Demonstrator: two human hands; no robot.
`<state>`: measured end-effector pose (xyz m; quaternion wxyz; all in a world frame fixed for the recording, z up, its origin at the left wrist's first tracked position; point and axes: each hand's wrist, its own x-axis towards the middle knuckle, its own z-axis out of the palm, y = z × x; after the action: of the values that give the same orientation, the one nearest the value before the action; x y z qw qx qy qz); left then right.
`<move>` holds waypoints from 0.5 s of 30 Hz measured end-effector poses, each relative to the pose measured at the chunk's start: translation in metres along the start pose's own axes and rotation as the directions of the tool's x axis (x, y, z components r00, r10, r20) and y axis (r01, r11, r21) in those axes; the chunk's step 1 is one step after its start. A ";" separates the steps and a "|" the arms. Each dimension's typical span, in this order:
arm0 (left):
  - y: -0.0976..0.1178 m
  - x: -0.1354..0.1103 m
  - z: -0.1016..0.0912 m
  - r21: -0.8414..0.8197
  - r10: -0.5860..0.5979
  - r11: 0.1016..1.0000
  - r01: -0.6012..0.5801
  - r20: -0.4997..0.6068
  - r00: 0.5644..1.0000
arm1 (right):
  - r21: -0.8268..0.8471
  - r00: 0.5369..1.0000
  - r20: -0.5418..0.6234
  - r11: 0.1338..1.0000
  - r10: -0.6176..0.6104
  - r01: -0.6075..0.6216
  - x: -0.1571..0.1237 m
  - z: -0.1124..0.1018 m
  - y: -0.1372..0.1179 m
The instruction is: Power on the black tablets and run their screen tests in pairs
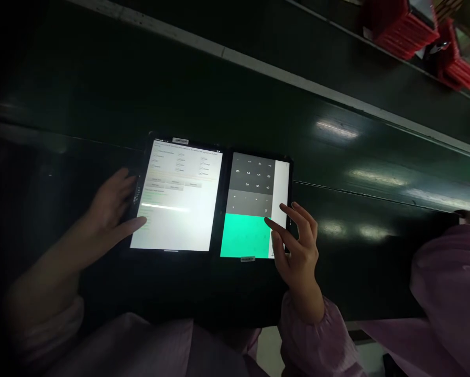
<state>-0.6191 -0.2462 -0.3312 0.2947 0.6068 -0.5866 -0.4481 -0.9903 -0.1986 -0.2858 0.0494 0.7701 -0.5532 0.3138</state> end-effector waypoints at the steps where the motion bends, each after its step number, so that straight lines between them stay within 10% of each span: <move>1: -0.001 0.000 -0.004 0.002 -0.022 1.000 0.021 0.035 0.999 | 0.007 1.000 0.007 1.000 -0.008 0.008 0.001 0.000 0.000; 15: 0.000 -0.002 -0.034 0.053 -0.085 0.996 0.074 0.256 0.963 | -0.004 0.999 0.042 1.000 -0.007 0.008 -0.006 -0.015 0.009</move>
<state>-0.5882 -0.2500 -0.3165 0.1845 0.5726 -0.6046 -0.5220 -1.0054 -0.1906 -0.2798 0.0406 0.7784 -0.5519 0.2963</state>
